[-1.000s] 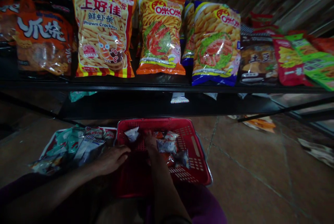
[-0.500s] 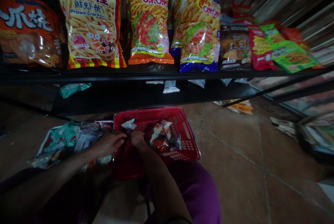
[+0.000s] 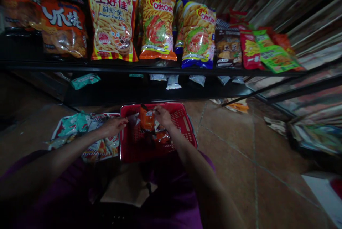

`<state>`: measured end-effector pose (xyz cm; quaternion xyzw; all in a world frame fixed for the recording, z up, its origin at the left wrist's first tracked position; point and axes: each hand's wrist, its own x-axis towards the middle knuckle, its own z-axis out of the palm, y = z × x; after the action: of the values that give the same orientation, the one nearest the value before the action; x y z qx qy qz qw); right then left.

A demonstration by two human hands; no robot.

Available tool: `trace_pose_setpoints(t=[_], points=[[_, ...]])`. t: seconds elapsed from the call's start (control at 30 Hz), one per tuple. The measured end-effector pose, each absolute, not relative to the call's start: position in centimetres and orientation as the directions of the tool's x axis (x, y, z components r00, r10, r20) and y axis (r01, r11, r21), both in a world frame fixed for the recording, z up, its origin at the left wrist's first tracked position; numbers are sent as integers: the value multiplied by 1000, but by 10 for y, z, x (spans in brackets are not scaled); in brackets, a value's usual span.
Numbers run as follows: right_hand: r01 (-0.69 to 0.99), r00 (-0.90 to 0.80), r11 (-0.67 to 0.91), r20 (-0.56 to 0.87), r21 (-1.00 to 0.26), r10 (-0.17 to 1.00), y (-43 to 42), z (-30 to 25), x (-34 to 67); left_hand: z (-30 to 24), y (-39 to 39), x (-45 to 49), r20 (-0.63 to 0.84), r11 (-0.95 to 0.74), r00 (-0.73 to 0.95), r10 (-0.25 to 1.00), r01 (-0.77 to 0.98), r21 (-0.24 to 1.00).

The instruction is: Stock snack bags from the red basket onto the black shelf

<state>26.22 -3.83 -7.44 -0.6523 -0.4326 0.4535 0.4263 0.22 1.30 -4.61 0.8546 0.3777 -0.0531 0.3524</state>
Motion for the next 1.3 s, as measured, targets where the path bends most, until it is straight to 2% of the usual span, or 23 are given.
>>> trace_pose_setpoints(t=[0.07, 0.17, 0.23, 0.33, 0.43, 0.6, 0.77, 1.03, 1.3], points=[[13, 290, -228, -214, -974, 933, -42, -53, 269, -42, 11, 3, -334, -430, 687, 645, 688, 585], [-224, 319, -237, -301, -945, 899, -48, -30, 266, -36, 8, 4, -319, -303, 620, 716, 689, 658], [-280, 308, -272, -354, -921, 883, -49, -22, 260, -35, 7, 3, -313, -192, 573, 758, 654, 731], [-290, 265, -296, -373, -910, 889, -45, -16, 248, -35, 6, 0, -328, -19, 538, 776, 541, 841], [-297, 220, -300, -370, -907, 902, -36, -13, 238, -34, 5, -3, -367, 122, 536, 760, 437, 891], [-338, 146, -318, -383, -886, 912, -22, -15, 224, -20, 1, -7, -372, 242, 599, 709, 289, 926], [-342, 113, -326, -383, -881, 917, -16, -16, 215, -13, 0, -11, -409, 361, 620, 670, 211, 909], [-311, 121, -312, -363, -898, 924, -18, -6, 212, -22, -3, -10, -392, 409, 634, 667, 127, 903], [-334, 209, -293, -373, -896, 904, -19, -8, 215, -4, -7, -8, -428, 456, 584, 690, 109, 883]])
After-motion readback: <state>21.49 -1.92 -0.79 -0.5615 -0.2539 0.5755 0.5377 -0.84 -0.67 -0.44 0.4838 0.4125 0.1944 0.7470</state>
